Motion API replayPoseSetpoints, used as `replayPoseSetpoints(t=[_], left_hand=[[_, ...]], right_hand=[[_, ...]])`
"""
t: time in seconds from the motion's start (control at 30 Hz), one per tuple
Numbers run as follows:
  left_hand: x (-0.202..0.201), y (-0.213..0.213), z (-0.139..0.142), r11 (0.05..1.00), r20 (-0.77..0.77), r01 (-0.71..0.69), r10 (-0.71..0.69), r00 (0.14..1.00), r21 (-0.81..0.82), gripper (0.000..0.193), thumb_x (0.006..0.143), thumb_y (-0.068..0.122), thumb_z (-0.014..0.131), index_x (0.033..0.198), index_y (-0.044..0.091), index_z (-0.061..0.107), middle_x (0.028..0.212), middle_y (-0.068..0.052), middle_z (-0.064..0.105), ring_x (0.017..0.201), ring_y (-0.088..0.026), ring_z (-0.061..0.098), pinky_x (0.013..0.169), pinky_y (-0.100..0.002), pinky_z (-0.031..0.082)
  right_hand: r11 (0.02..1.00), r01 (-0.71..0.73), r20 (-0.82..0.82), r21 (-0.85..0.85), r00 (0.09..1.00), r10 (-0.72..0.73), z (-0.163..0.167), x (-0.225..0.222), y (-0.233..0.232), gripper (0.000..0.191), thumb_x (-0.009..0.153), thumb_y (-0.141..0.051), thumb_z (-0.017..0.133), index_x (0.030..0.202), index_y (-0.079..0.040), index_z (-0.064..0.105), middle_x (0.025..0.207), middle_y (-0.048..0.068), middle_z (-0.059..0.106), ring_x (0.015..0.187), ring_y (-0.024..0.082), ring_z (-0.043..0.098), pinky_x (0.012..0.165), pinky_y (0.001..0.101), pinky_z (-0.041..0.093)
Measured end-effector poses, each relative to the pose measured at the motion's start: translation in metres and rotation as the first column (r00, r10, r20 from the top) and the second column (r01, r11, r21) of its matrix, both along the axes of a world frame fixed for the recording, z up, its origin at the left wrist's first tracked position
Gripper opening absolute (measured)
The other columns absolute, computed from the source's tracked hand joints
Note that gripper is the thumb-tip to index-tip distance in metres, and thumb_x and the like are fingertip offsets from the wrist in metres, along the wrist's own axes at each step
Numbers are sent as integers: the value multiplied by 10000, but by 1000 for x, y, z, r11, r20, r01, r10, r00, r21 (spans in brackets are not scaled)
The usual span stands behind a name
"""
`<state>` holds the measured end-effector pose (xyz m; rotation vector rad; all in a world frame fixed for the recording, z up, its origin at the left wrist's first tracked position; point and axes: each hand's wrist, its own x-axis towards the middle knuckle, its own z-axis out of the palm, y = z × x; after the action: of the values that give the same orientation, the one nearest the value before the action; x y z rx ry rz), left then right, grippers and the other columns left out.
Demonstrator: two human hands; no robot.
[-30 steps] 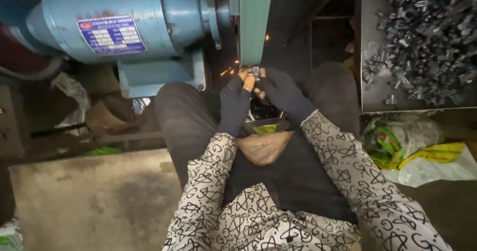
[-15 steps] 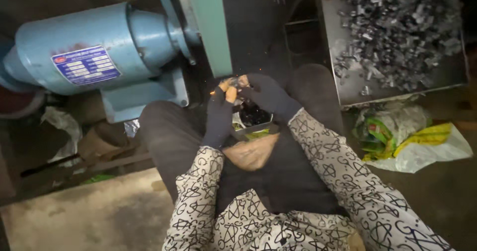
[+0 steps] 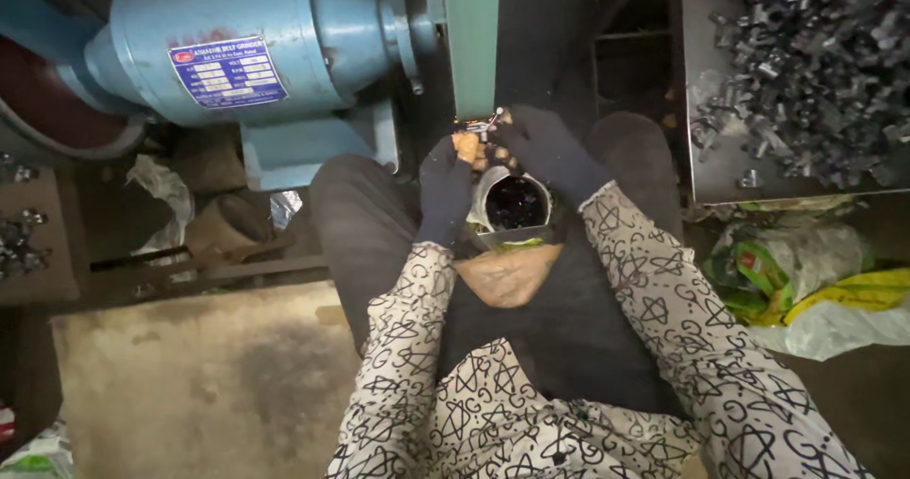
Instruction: The person sits on the floor at a belt grinder and grinds small metal workpieces against the abrasive belt, producing sparks, then places the ground pieces into a metal tray filled with similar finished parts, repeating the cycle with new pieces.
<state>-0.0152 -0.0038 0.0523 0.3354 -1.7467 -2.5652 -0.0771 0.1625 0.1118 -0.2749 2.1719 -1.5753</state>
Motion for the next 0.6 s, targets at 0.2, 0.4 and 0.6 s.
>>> replayPoseSetpoints(t=[0.2,0.4,0.6], left_hand=[[1,4,9,874,-85,-161,138,987,-458,279,997,217,601,1127,-14,690,935,-53,737,794,-114,694,677,-294,551],[-2,16,25,899,137,-55,126,982,-435,295,1009,288,599,1022,22,726,776,-57,729,670,-134,649,610,-329,512],[-4,19,33,835,70,-83,144,987,-544,292,1024,276,612,999,8,726,786,-118,712,710,-190,657,666,-356,523]], right_hand=[[998,10,90,-62,996,-4,-10,-9,-6,180,1008,-207,636,1006,-28,642,742,26,635,599,76,590,544,265,502],[998,-6,-52,-62,999,3,-28,-6,9,142,1034,-154,639,985,-23,660,784,9,647,687,65,593,604,266,508],[994,57,49,-93,997,-52,-23,-3,10,138,1041,-157,601,1017,-26,638,818,6,667,720,47,628,638,246,534]])
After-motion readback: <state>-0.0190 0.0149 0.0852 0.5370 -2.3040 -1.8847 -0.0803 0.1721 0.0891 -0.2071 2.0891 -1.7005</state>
